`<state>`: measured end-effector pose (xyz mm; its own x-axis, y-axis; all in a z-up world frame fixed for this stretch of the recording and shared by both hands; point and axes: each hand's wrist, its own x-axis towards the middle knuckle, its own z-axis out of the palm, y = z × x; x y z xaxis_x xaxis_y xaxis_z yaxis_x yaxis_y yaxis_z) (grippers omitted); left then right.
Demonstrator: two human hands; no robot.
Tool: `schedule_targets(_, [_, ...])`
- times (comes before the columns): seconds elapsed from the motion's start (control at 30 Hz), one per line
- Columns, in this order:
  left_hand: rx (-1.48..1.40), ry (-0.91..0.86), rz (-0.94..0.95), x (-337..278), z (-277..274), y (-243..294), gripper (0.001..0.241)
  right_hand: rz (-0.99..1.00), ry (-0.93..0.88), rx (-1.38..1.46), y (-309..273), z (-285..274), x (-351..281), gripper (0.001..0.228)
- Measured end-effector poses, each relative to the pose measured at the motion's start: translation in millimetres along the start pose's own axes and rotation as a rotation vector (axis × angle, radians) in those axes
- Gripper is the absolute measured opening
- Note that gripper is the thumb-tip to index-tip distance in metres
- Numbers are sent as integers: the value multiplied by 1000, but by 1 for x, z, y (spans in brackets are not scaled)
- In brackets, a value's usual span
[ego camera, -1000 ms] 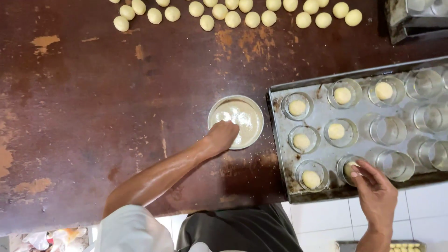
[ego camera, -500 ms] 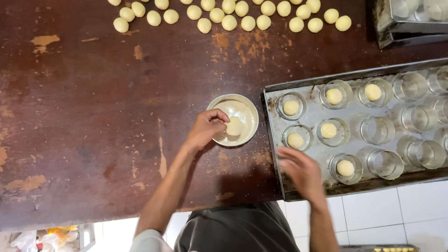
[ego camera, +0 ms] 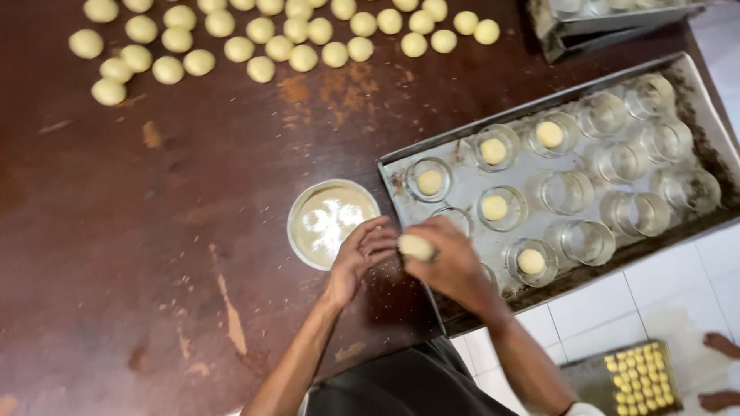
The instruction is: Dipping dough balls into a bowl of liquid and placing them into round molds on a baking tray.
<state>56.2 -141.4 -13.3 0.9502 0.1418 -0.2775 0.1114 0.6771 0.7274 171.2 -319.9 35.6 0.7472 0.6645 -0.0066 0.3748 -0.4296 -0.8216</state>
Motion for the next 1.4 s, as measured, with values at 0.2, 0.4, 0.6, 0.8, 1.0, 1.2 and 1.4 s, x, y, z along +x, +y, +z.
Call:
schedule_targets(0.2, [609,98,189,-13,5,79,76,404,338,13,93,-130,2,54])
schedule_targets(0.4, [812,367,318,29,-71,103,60,471,396,-352,188,-196,24,45])
schedule_targets(0.6, [980,601,424,104,-143,114,39,540,277,-564,218,-198,33,59])
schedule_targets(0.8, [1212,531,448,241,-135,107,22,658,158,-638,189,-203,31,46])
schedule_targets(1.0, [1366,740,-56,335,-89,120,49,361,444,-451,139,-208,-35,40])
schedule_targets(1.2, [916,796,484,391,-152,61,23,323,525,-273,146,-199,-119,38])
schedule_targets(1.4, [527,353,399,247,-115,117,33,318,548,-136,149,-173,-152,35])
